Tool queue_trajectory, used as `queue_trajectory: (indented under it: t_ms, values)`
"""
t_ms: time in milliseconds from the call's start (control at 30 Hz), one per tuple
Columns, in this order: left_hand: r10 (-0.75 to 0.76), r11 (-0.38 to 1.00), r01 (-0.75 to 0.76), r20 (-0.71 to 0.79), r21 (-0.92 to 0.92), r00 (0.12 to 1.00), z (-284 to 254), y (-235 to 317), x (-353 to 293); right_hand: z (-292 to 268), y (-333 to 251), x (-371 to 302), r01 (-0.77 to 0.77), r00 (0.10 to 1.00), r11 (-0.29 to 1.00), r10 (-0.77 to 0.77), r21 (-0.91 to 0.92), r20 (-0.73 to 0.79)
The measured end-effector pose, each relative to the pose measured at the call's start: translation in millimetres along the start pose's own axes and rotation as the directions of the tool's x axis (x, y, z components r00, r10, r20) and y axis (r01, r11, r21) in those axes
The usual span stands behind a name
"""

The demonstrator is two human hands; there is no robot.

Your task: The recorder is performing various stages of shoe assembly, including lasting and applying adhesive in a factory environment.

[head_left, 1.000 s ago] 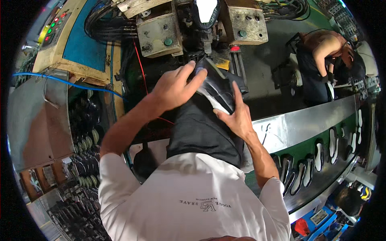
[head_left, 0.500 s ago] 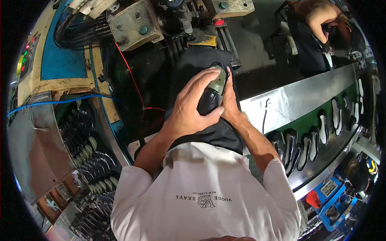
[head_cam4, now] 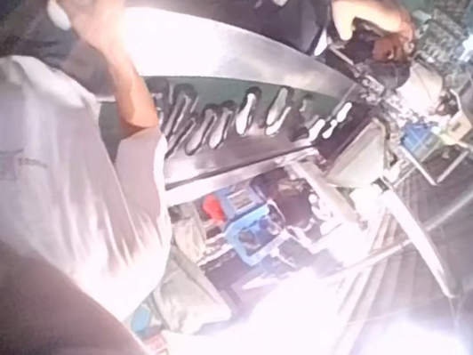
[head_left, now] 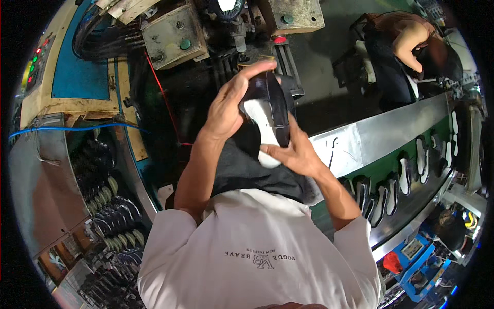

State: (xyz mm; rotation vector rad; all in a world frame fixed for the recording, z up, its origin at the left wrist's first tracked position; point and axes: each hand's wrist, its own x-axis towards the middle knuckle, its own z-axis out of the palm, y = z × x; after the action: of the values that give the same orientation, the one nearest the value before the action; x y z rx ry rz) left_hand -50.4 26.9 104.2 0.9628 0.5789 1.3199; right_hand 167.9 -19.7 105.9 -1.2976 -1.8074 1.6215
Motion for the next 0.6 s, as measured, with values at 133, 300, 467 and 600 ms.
queue_trajectory:
  t_ms: [133, 300, 467, 600]
  values:
    - [-0.12, 0.992, 0.122, -0.064, 0.032, 0.991, -18.9, -56.5, -10.1, 7.0, 30.0, -5.9, 0.064, 0.992, 0.987, -0.048, 0.146, -0.115]
    - [-0.223, 0.974, 0.222, -0.014, -0.039, 0.975, -10.3, -54.2, -0.5, -34.7, 6.2, 49.4, 0.152, 0.985, 0.912, -0.108, 0.382, -0.133]
    - [-0.124, 0.952, 0.123, -0.015, 0.279, 0.992, -18.5, -60.1, 5.5, -16.3, 6.5, 75.3, 0.128, 0.99, 0.869, -0.084, 0.478, -0.112]
    - [0.078, 0.941, -0.1, 0.08, 0.323, 0.994, -16.6, -66.6, 2.3, -3.0, 9.9, 72.8, 0.173, 0.976, 0.871, -0.09, 0.46, -0.198]
